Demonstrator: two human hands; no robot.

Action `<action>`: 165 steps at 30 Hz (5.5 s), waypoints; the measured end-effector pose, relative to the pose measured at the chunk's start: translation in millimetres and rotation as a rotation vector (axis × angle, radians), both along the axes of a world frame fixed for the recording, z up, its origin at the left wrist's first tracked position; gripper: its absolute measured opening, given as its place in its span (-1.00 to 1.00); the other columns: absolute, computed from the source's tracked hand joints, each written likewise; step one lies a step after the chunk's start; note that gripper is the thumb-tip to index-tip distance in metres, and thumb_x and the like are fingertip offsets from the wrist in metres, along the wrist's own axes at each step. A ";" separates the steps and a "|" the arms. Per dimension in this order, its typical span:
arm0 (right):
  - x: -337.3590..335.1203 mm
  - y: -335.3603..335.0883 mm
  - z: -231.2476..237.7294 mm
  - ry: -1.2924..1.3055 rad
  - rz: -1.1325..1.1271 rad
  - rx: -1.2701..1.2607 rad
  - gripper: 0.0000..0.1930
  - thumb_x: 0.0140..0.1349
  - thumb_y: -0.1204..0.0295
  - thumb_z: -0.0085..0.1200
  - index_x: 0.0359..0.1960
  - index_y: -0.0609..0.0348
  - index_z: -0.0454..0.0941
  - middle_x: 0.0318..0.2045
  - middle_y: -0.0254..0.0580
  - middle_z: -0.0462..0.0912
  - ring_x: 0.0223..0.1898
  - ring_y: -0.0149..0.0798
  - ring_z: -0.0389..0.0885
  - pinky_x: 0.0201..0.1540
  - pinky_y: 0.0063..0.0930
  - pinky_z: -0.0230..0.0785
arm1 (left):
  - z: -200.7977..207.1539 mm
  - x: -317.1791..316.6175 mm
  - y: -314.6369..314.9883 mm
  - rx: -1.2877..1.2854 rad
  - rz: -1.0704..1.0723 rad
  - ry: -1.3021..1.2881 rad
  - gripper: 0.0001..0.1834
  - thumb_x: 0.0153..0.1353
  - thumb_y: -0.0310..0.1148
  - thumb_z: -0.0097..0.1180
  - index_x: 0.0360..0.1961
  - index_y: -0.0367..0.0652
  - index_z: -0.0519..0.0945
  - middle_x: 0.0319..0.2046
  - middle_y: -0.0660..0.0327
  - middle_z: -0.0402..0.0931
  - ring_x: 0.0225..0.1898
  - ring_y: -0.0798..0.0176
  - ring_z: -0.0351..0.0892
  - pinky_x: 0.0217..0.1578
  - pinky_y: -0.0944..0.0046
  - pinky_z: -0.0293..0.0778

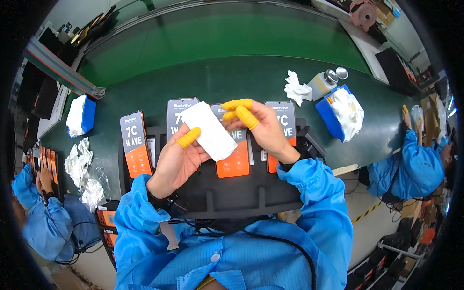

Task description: Cleaning and inspecting the backs and screens of smartphones on a factory assembly line.

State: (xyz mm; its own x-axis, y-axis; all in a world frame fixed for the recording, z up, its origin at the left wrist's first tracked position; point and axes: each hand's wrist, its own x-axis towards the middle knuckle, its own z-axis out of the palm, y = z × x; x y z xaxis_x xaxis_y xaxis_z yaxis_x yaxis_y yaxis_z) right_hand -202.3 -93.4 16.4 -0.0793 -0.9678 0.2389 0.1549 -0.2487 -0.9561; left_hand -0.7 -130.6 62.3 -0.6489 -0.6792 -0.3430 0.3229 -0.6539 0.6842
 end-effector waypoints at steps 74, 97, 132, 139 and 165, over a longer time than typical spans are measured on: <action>-185.1 12.0 53.5 1.379 -0.884 0.129 -0.83 0.09 0.47 0.16 -0.27 0.22 0.60 -0.40 0.05 0.62 -0.41 -0.03 0.61 -0.32 -0.29 0.44 | -23.6 64.8 97.2 -1.530 -0.341 -0.979 -0.29 -0.17 -0.16 0.38 0.09 -0.05 0.50 0.05 0.16 0.40 0.03 0.07 0.28 -0.01 0.06 0.09; -9.4 89.1 -17.0 1.318 -0.006 -0.222 -0.73 -0.10 0.62 0.20 -0.27 0.24 0.56 -0.40 -0.06 0.57 -0.42 0.00 0.56 -0.37 -0.29 0.46 | -65.2 3.5 113.1 -1.746 -0.296 -1.121 -0.25 0.01 0.37 0.00 0.01 0.01 0.58 0.07 0.35 0.44 0.07 0.10 0.24 -0.04 0.00 0.00; -1.2 56.4 -11.5 1.366 -0.047 -0.127 -0.75 -0.07 0.57 0.16 -0.28 0.25 0.49 -0.45 -0.04 0.51 -0.43 0.00 0.52 -0.38 -0.17 0.41 | -65.4 8.0 119.8 -1.677 -0.241 -1.090 -0.39 0.00 0.29 0.09 -0.29 -0.08 0.63 -0.23 0.31 0.45 -0.01 0.12 0.29 -0.16 -0.03 0.05; -14.0 13.8 -8.3 1.370 -0.201 -0.174 -0.74 -0.09 0.64 0.08 -0.28 0.20 0.45 -0.39 0.03 0.42 -0.32 0.09 0.47 -0.33 -0.13 0.38 | -62.7 5.0 110.2 -1.678 -0.256 -1.082 -0.37 0.02 0.25 0.10 -0.17 -0.11 0.62 -0.22 0.29 0.44 -0.04 0.14 0.29 -0.17 -0.02 0.05; -19.2 -4.5 1.5 1.253 -0.307 -0.309 -0.84 0.07 0.69 -0.03 -0.27 0.33 0.46 -0.39 0.12 0.47 -0.33 0.20 0.44 -0.32 -0.10 0.29 | -82.8 -3.1 119.3 -1.661 -0.098 -0.945 -0.46 0.13 0.02 0.05 -0.09 -0.26 0.48 -0.11 0.16 0.39 0.08 0.11 0.26 0.02 -0.01 0.22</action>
State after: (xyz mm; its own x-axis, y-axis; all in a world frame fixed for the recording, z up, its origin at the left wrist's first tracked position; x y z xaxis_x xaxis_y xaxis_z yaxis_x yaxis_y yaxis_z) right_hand -221.5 -98.0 18.0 0.1502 -0.8432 0.5161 -0.8860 -0.3465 -0.3082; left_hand -3.8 -11.3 -20.5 -0.7179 -0.6254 0.3058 -0.4671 0.7584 0.4545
